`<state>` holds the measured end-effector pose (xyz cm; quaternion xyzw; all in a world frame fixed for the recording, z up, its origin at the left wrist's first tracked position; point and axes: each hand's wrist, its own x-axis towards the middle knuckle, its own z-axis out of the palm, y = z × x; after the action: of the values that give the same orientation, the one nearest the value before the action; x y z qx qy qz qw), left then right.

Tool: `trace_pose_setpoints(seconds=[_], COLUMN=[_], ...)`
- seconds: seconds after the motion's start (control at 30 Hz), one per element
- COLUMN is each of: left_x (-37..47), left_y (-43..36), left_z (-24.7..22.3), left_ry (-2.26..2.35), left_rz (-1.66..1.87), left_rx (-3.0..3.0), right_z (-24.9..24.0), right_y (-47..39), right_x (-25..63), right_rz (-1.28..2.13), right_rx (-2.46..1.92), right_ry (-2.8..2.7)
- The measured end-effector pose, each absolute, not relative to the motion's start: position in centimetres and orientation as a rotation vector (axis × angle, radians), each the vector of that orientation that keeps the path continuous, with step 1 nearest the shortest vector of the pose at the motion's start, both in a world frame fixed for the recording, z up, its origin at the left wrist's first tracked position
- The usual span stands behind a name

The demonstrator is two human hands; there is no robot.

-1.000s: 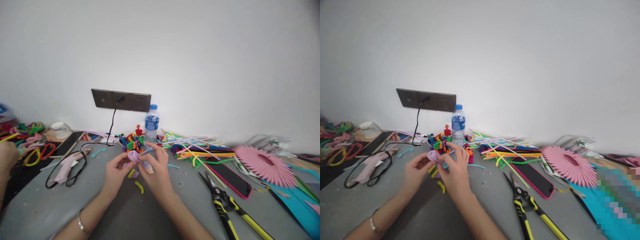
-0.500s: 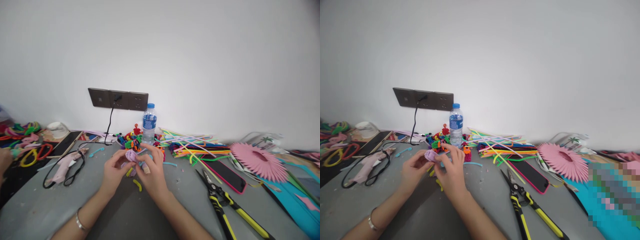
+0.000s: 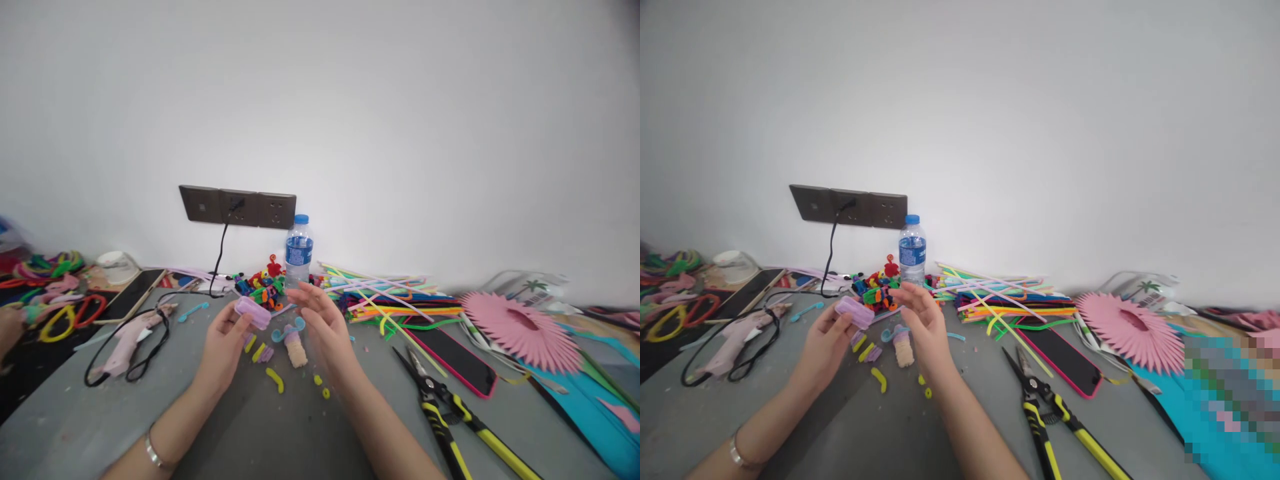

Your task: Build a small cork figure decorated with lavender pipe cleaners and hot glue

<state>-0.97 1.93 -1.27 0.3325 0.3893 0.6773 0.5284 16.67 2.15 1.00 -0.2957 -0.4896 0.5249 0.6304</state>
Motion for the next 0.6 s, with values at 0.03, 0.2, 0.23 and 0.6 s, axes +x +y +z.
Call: trace_pose_setpoints(seconds=[0.03, 0.2, 0.23, 0.6], left_x=[-1.0, -1.3, -1.3, -1.1], left_y=[2.1, 2.3, 2.3, 2.3], left_z=[-1.2, -0.9, -0.8, -0.1], left_ry=[0.91, 0.861, 0.858, 0.858], left_rz=[1.629, 1.617, 1.607, 1.545], left_rx=[0.766, 0.645, 0.631, 0.619], right_z=[1.0, 1.1, 1.1, 1.5], right_y=[2.4, 3.5, 3.8, 5.4], right_x=[16.9, 18.3, 18.6, 22.4], right_rz=[1.258, 1.26, 1.243, 1.101], right_rx=[-0.663, -0.724, -0.747, -0.767], right_ry=[-1.052, -0.822, -0.792, -0.669])
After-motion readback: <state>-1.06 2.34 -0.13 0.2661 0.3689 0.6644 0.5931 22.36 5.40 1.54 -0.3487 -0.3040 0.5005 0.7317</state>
